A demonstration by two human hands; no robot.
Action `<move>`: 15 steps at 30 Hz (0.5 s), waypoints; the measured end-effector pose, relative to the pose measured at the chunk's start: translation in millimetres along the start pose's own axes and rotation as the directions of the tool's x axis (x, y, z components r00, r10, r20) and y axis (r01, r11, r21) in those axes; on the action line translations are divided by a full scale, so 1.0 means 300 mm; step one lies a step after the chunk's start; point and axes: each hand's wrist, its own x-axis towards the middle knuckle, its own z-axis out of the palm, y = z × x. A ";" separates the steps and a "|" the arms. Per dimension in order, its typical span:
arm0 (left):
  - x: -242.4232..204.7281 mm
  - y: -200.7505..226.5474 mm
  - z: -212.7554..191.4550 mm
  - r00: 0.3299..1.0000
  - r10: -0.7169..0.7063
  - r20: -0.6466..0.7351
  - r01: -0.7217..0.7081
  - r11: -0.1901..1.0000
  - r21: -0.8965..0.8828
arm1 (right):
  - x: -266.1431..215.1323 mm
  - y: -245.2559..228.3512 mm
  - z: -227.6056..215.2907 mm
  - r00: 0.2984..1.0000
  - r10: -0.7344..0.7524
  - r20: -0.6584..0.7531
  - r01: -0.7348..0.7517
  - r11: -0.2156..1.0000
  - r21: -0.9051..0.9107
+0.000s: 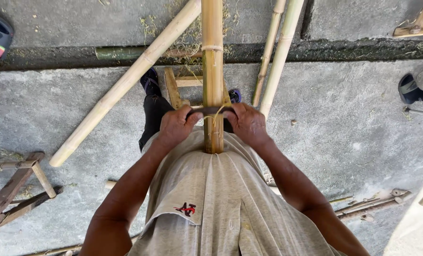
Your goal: Scraping the outer green layer of a bamboo pole using a hand-held curved blade.
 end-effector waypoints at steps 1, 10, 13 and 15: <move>0.078 -0.011 -0.023 1.000 0.006 -0.003 -0.006 1.000 0.001 | 0.075 0.034 0.008 1.000 -0.001 -0.006 0.001 1.000 -0.002; 0.499 -0.049 -0.131 0.991 -0.136 -0.004 0.136 0.990 -0.024 | 0.512 0.149 -0.017 0.993 -0.055 -0.109 0.045 0.995 -0.090; 0.469 -0.037 -0.127 0.988 -0.111 -0.105 0.104 0.992 -0.070 | 0.505 0.121 -0.035 0.989 -0.091 -0.113 0.076 0.988 -0.132; 0.417 -0.021 -0.122 0.986 -0.152 -0.074 0.142 0.982 -0.126 | 0.466 0.085 -0.040 0.999 -0.013 -0.040 0.006 0.987 -0.162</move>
